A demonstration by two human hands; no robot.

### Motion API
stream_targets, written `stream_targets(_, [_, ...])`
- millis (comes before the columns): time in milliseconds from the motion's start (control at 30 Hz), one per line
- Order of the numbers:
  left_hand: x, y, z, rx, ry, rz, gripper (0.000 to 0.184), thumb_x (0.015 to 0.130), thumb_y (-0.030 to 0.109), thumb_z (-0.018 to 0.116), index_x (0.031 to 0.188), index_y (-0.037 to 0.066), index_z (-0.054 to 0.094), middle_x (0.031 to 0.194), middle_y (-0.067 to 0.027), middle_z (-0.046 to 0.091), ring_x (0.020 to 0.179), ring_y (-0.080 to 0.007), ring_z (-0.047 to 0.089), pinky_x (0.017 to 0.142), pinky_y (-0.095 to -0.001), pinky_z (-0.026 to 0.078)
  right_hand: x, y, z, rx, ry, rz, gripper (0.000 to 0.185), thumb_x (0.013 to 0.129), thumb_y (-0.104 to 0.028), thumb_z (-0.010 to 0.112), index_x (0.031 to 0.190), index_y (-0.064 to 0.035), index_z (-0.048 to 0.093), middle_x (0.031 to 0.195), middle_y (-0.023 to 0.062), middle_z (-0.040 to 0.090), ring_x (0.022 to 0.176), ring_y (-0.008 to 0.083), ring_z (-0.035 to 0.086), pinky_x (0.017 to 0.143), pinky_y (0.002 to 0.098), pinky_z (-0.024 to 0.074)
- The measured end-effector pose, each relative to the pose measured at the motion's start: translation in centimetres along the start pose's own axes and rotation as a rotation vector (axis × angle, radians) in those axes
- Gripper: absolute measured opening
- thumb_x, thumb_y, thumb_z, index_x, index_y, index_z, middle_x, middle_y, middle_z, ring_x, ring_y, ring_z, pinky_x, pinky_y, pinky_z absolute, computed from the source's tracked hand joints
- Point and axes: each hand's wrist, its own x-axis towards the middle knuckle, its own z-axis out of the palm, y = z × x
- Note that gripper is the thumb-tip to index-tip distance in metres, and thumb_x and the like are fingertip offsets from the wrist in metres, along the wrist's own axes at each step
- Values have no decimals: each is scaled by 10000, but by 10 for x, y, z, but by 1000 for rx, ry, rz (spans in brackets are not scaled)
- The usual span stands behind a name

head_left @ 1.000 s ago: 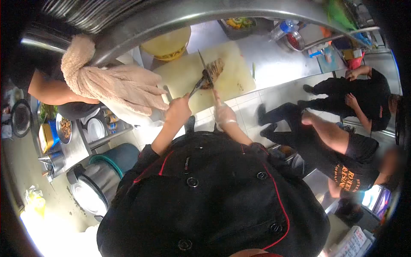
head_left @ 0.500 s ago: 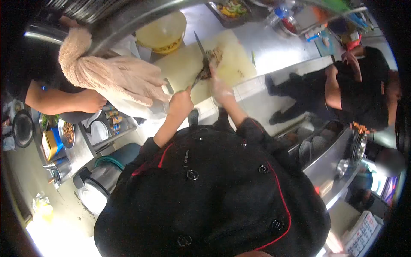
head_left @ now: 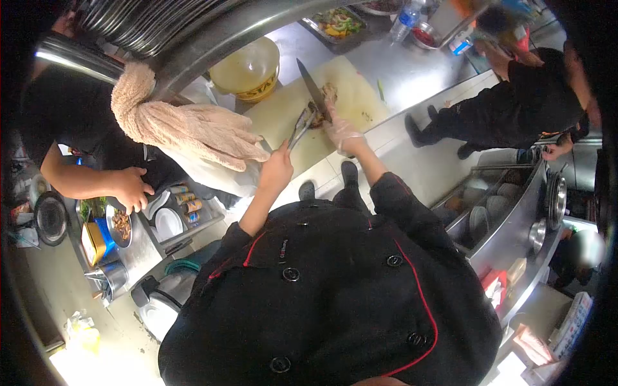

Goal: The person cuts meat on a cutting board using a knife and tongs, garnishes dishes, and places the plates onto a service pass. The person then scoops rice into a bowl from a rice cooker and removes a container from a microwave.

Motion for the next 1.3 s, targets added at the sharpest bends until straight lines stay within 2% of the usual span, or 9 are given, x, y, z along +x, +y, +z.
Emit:
stream_targets(33, [-6, 1, -3, -38, -3, -60, 355, 869, 101, 456, 1213, 37, 517, 842, -248, 607, 775, -386, 605, 704, -470, 476, -5, 1, -17, 21, -48, -26, 636, 871, -174, 462, 1430, -227, 162, 1187, 282, 500, 1117, 413, 477, 937, 410, 386])
stream_targets(167, [-16, -13, -3, -97, 84, 55, 346, 857, 111, 490, 1196, 74, 546, 822, -233, 608, 756, -381, 609, 672, -452, 479, -25, -4, -45, 201, -145, 116, 612, 873, -202, 460, 1422, -251, 194, 1146, 254, 540, 1058, 420, 514, 899, 414, 412])
stream_targets(367, [-20, -17, -2, -16, 59, 66, 305, 851, 116, 504, 1139, 65, 589, 746, -231, 598, 691, -382, 606, 616, -447, 481, -74, -43, -55, 43, -293, 188, 638, 883, -188, 434, 1433, -272, 121, 969, 260, 599, 854, 414, 588, 771, 472, 455])
stream_targets(500, [-15, -17, 5, -1, 87, 94, 306, 852, 123, 494, 1136, 59, 587, 729, -217, 607, 678, -382, 611, 609, -449, 488, -79, -36, -16, 0, -250, 190, 694, 866, -145, 438, 1441, -251, 63, 936, 282, 599, 840, 407, 596, 750, 476, 463])
stream_targets(633, [-6, -16, 4, 88, 51, 147, 336, 821, 92, 490, 1142, 35, 574, 722, -215, 616, 657, -381, 615, 598, -438, 498, -79, -41, -11, 35, -260, 217, 727, 844, -102, 435, 1444, -235, 45, 945, 276, 602, 832, 405, 599, 750, 476, 465])
stream_targets(733, [4, -12, 0, 160, -3, 114, 305, 862, 159, 470, 1114, 55, 606, 752, -255, 602, 696, -392, 606, 632, -454, 488, -78, -40, -7, 53, -267, 230, 739, 834, -84, 435, 1444, -231, 44, 952, 279, 599, 827, 406, 601, 753, 479, 459])
stream_targets(933, [13, -12, -2, 262, -27, 191, 297, 837, 111, 469, 1081, 28, 619, 713, -251, 606, 648, -400, 608, 614, -441, 497, -53, -27, 4, 92, -269, 240, 750, 832, -65, 420, 1440, -246, 21, 930, 300, 591, 815, 417, 598, 752, 486, 450])
stream_targets(1033, [11, -13, 2, 254, -43, 169, 367, 733, 34, 517, 1089, -1, 595, 703, -241, 615, 645, -375, 625, 621, -442, 507, -43, -31, 5, 82, -252, 236, 748, 839, -69, 405, 1440, -252, 0, 932, 309, 586, 823, 422, 596, 754, 492, 447])
stream_targets(1300, [14, -2, -16, 163, -52, 123, 293, 846, 128, 474, 1080, 43, 628, 778, -275, 612, 712, -411, 615, 686, -450, 497, -38, -40, -13, 52, -367, 303, 774, 819, -65, 418, 1443, -219, -14, 992, 323, 570, 900, 430, 584, 808, 488, 441])
